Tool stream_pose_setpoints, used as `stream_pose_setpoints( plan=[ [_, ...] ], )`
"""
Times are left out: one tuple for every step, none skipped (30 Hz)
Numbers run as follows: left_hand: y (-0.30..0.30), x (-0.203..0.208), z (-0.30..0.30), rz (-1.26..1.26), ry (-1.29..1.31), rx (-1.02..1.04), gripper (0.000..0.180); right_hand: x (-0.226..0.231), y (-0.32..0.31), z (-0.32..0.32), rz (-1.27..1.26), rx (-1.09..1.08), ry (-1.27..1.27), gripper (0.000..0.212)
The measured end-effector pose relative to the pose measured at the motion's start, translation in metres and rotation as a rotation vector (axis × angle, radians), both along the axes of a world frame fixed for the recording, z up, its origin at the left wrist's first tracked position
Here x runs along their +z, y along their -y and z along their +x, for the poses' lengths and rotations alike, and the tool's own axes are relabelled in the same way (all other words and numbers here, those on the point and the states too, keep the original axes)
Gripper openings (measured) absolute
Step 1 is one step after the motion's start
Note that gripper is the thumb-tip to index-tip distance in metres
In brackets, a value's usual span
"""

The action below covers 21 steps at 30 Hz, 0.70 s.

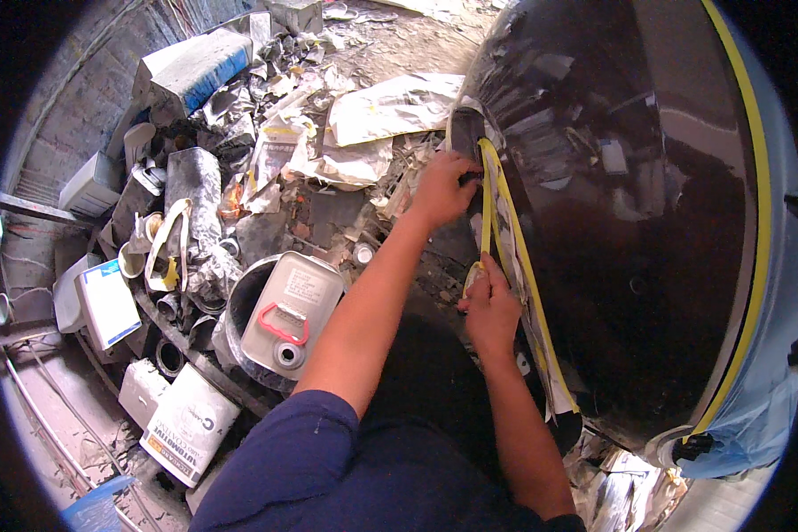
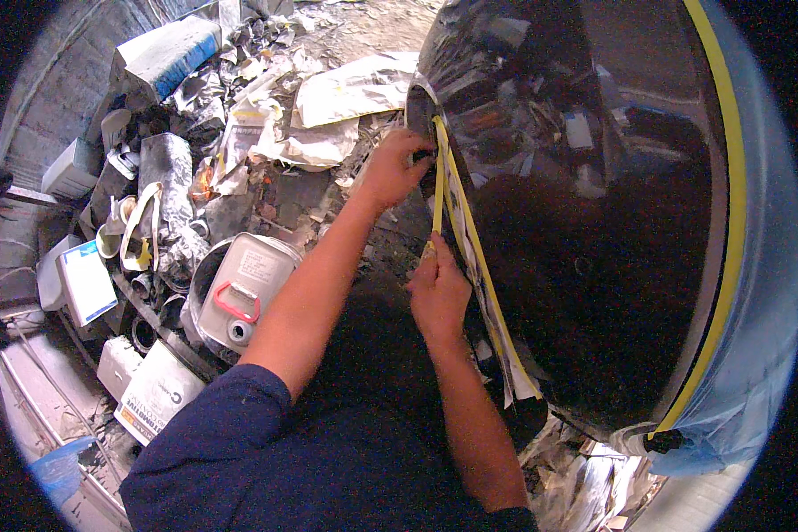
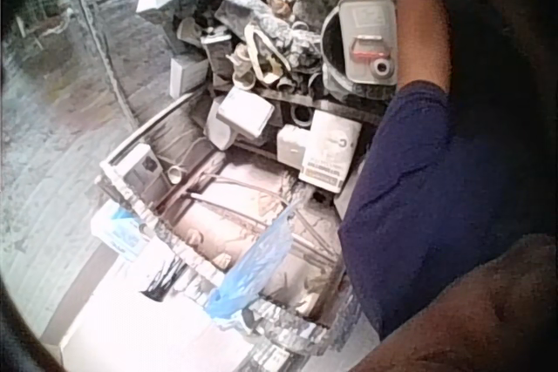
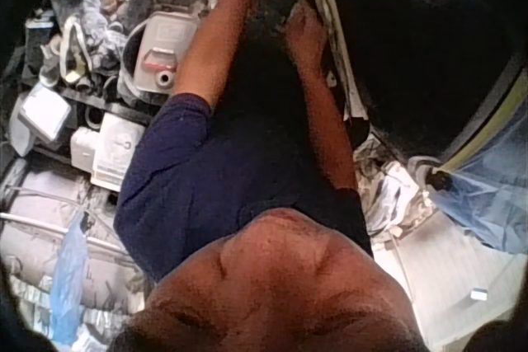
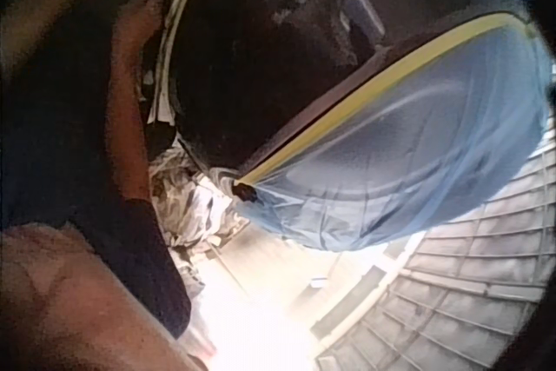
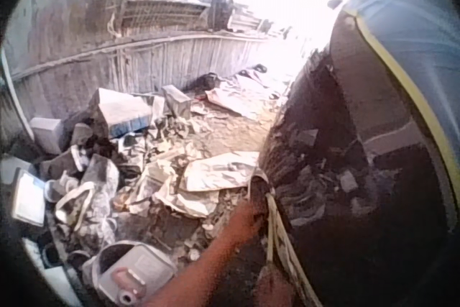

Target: The person places a blue plastic sheet over the car hood and secures it with yellow masking tape. They then unfold a newspaper and tape it along the hood edge to protect the paint. The person continues applying tape along the hood perimeter, smoothing the newspaper and plastic in place.

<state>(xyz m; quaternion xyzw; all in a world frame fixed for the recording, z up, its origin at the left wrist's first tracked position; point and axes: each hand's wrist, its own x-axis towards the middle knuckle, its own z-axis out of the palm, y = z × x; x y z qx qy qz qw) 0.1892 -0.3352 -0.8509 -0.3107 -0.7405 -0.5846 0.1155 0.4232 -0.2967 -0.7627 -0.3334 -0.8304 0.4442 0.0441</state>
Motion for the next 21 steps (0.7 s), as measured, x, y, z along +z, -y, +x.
stream_pose_setpoints(
  plan=[
    [0.0,-0.001,0.008,0.014,-0.002,0.023,0.022,0.005,0.002,0.001,-0.03,-0.031,-0.007,0.045],
    [-0.002,-0.003,0.017,0.029,-0.005,0.047,0.024,0.007,0.002,0.002,-0.056,-0.05,-0.045,0.044],
    [-0.004,-0.001,0.024,0.043,-0.007,0.07,0.026,0.008,0.002,0.004,-0.082,-0.069,-0.082,0.043],
    [-0.006,0.0,0.03,0.043,0.01,0.098,0.025,0.009,0.001,0.004,-0.107,-0.088,-0.12,0.042],
    [-0.009,0.002,0.035,0.043,0.028,0.126,0.024,0.011,0.0,0.004,-0.135,-0.097,-0.17,0.042],
    [-0.012,0.003,0.038,0.041,0.046,0.156,0.023,0.014,0.0,0.003,-0.164,-0.105,-0.219,0.041],
    [-0.014,0.005,0.038,0.035,0.143,0.145,0.023,0.016,-0.002,0.003,-0.192,-0.114,-0.268,0.041],
    [-0.016,0.007,0.039,0.029,0.241,0.135,0.022,0.019,-0.003,0.002,-0.244,-0.145,-0.285,0.041],
    [-0.017,0.007,0.038,0.021,0.336,0.126,0.022,0.021,-0.005,0.001,-0.299,-0.176,-0.304,0.041],
    [-0.018,0.005,0.035,-0.013,0.338,0.11,0.021,0.024,-0.006,-0.001,-0.353,-0.206,-0.323,0.041],
    [-0.019,0.003,0.03,-0.046,0.341,0.094,0.021,0.028,-0.007,-0.002,-0.348,-0.2,-0.336,0.041],
    [-0.02,0.002,0.025,-0.078,0.344,0.078,0.022,0.032,-0.009,-0.003,-0.342,-0.194,-0.349,0.041],
    [-0.021,0.001,0.02,-0.104,0.336,0.071,0.021,0.034,-0.009,-0.005,-0.336,-0.187,-0.361,0.041],
    [-0.021,0.0,0.015,-0.13,0.327,0.065,0.02,0.034,-0.01,-0.006,-0.329,-0.19,-0.365,0.04],
    [-0.021,0.002,0.012,-0.156,0.321,0.056,0.02,0.034,-0.011,-0.007,-0.322,-0.197,-0.367,0.04],
    [-0.02,0.004,0.009,-0.179,0.283,0.028,0.018,0.034,-0.012,-0.006,-0.315,-0.204,-0.37,0.039],
    [-0.018,0.006,0.004,-0.202,0.245,0.001,0.016,0.033,-0.012,-0.006,-0.323,-0.206,-0.365,0.039],
    [-0.017,0.011,0.002,-0.222,0.207,-0.029,0.015,0.032,-0.013,-0.006,-0.328,-0.209,-0.362,0.039],
    [-0.017,0.015,0.001,-0.227,0.157,-0.046,0.014,0.03,-0.014,-0.005,-0.333,-0.213,-0.358,0.038],
    [-0.016,0.02,0.0,-0.232,0.108,-0.064,0.013,0.029,-0.015,-0.005,-0.327,-0.218,-0.362,0.038],
    [-0.014,0.019,-0.001,-0.237,0.059,-0.078,0.012,0.027,-0.014,-0.005,-0.323,-0.22,-0.365,0.038]
  ],
)
